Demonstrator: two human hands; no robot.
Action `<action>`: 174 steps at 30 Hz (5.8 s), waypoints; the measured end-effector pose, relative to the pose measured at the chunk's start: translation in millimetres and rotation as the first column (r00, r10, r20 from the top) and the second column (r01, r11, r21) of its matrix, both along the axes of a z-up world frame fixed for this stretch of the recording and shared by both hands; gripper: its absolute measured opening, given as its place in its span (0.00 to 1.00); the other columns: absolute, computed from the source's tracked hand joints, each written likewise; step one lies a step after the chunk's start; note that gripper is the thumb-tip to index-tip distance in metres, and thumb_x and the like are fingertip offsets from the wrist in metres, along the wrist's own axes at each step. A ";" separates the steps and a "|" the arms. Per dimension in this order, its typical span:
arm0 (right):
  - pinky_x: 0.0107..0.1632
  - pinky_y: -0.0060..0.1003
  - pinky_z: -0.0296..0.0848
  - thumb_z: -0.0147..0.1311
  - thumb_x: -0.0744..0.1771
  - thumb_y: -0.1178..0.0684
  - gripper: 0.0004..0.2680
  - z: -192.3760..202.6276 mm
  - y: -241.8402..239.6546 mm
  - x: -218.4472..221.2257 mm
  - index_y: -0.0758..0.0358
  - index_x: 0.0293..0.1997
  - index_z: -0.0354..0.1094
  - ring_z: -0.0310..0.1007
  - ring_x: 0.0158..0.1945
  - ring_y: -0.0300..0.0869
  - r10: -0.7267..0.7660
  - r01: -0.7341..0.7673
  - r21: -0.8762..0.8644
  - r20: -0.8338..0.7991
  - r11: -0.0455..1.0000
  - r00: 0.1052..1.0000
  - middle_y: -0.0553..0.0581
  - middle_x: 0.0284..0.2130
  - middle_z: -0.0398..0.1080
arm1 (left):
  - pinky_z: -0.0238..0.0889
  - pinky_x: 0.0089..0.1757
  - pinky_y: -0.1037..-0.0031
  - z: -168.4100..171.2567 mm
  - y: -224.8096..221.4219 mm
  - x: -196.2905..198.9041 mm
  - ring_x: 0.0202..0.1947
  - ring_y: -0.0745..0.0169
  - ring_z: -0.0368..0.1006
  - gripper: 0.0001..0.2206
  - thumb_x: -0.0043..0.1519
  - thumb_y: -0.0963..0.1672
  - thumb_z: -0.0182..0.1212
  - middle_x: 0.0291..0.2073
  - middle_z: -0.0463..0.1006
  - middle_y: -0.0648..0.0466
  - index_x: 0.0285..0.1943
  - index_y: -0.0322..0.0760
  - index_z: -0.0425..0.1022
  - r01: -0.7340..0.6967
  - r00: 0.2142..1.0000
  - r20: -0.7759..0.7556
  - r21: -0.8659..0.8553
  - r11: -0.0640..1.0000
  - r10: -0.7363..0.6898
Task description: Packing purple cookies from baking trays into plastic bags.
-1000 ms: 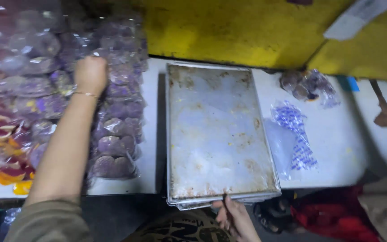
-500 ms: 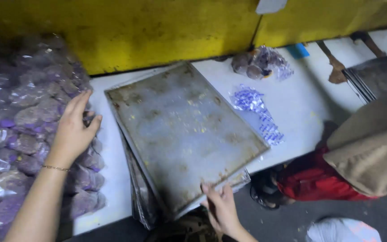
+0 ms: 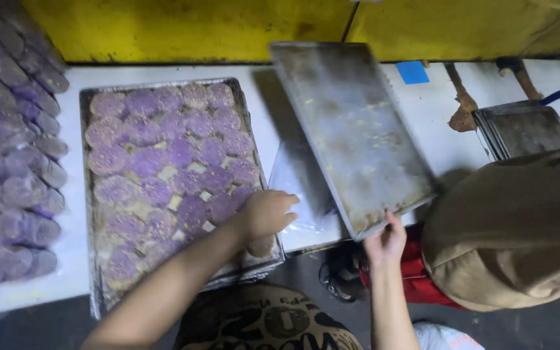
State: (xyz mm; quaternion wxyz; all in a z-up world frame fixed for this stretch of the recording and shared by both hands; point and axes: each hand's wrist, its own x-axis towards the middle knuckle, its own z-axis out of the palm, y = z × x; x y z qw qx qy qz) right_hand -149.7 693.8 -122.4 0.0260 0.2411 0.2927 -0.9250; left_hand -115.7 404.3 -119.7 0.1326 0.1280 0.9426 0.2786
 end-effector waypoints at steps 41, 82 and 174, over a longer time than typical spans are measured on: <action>0.43 0.42 0.79 0.55 0.66 0.59 0.15 -161.9 281.1 -134.1 0.50 0.58 0.67 0.80 0.46 0.47 -0.604 0.355 0.817 -0.010 0.455 0.797 0.58 0.50 0.75 | 0.71 0.57 0.65 106.1 -28.3 179.6 0.48 0.60 0.79 0.15 0.61 0.39 0.57 0.46 0.80 0.55 0.57 0.41 0.75 -0.373 0.841 -0.230 0.408 0.833 0.490; 0.69 0.61 0.55 0.52 0.69 0.36 0.25 49.9 -290.4 227.3 0.61 0.71 0.59 0.55 0.71 0.59 0.937 0.557 0.819 -0.072 -0.140 0.341 0.64 0.70 0.57 | 0.77 0.46 0.72 14.3 -228.7 370.4 0.44 0.64 0.84 0.16 0.50 0.34 0.56 0.46 0.86 0.55 0.41 0.39 0.86 -0.452 0.824 -0.201 0.332 0.828 0.530; 0.48 0.50 0.79 0.64 0.60 0.59 0.18 125.9 -324.0 168.0 0.56 0.56 0.72 0.81 0.45 0.58 0.774 0.614 0.746 0.539 -0.256 -0.332 0.65 0.46 0.77 | 0.60 0.61 0.56 123.3 -203.7 268.4 0.64 0.35 0.68 0.27 0.55 0.35 0.53 0.64 0.70 0.37 0.68 0.30 0.70 -0.476 0.860 0.122 0.544 0.691 0.496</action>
